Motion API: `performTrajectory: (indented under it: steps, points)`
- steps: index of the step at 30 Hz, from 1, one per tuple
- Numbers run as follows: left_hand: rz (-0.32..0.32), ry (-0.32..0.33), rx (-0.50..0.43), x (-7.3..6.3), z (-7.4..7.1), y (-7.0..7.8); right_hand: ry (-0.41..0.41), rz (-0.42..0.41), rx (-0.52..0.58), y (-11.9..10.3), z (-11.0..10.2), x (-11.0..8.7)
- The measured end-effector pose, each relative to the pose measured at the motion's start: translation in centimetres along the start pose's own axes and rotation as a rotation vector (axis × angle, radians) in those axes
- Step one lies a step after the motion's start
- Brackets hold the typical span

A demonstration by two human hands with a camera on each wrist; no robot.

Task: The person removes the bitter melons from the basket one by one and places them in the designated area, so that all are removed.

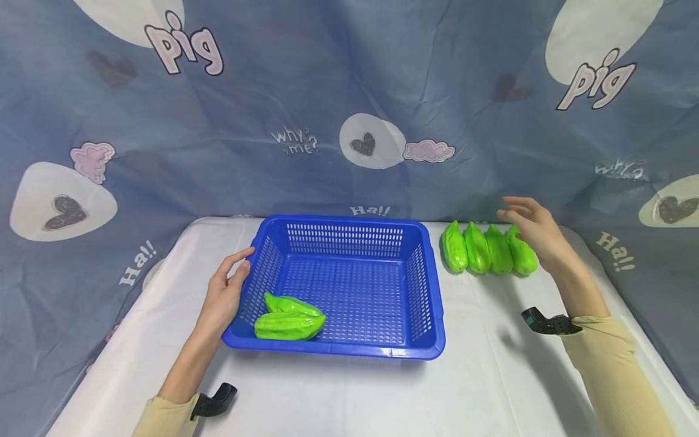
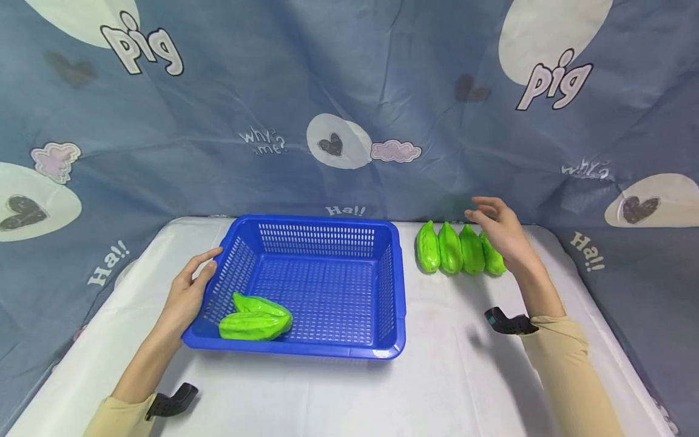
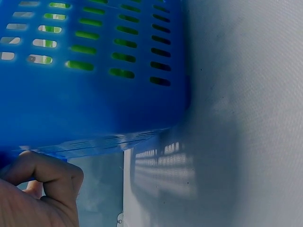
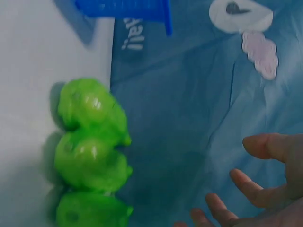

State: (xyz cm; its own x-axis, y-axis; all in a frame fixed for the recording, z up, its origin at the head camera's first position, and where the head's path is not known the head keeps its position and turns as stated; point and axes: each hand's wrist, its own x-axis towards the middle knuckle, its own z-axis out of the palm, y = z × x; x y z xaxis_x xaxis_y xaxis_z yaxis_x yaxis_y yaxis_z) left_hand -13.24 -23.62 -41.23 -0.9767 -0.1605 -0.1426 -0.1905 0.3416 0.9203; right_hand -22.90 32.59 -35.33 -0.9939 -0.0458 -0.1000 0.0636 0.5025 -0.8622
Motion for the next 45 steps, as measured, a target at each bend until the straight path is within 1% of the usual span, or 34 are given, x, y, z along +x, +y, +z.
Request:
performTrajectory:
  steps: [5,10,15,20,27,31,33,35,39,45]
  points:
    - [-0.006,-0.001,0.003,0.0,0.0,-0.1,-0.009,-0.05,-0.028,-1.8,1.6,-0.1]
    - [-0.011,0.003,0.009,-0.1,0.0,0.0,-0.041,-0.098,-0.005,-4.0,3.5,-0.7]
    - [-0.009,0.004,0.013,0.0,0.0,0.0,-0.105,-0.126,0.019,-6.2,5.2,-1.4]
    - [-0.005,0.003,0.007,-0.1,0.0,0.1,-0.216,-0.155,0.054,-8.4,6.8,-1.5]
    - [-0.007,0.003,0.011,-0.1,-0.1,0.2,-0.382,-0.199,0.114,-10.7,9.6,-0.8]
    - [-0.008,0.001,-0.003,-0.1,-0.2,0.1,-0.514,-0.21,0.137,-11.7,11.6,-0.4]
    - [-0.008,0.0,-0.009,-0.1,-0.2,0.1,-0.583,-0.206,0.126,-12.1,12.7,-0.4]
    - [-0.011,-0.001,-0.009,-0.1,-0.2,0.1,-0.635,-0.199,0.105,-12.5,13.6,-0.3]
    - [-0.014,-0.006,-0.013,-0.1,-0.2,0.1,-0.699,-0.17,0.083,-12.9,15.2,0.1]
    - [-0.01,-0.007,-0.015,-0.1,-0.1,0.1,-0.763,-0.136,0.112,-13.0,17.0,1.1]
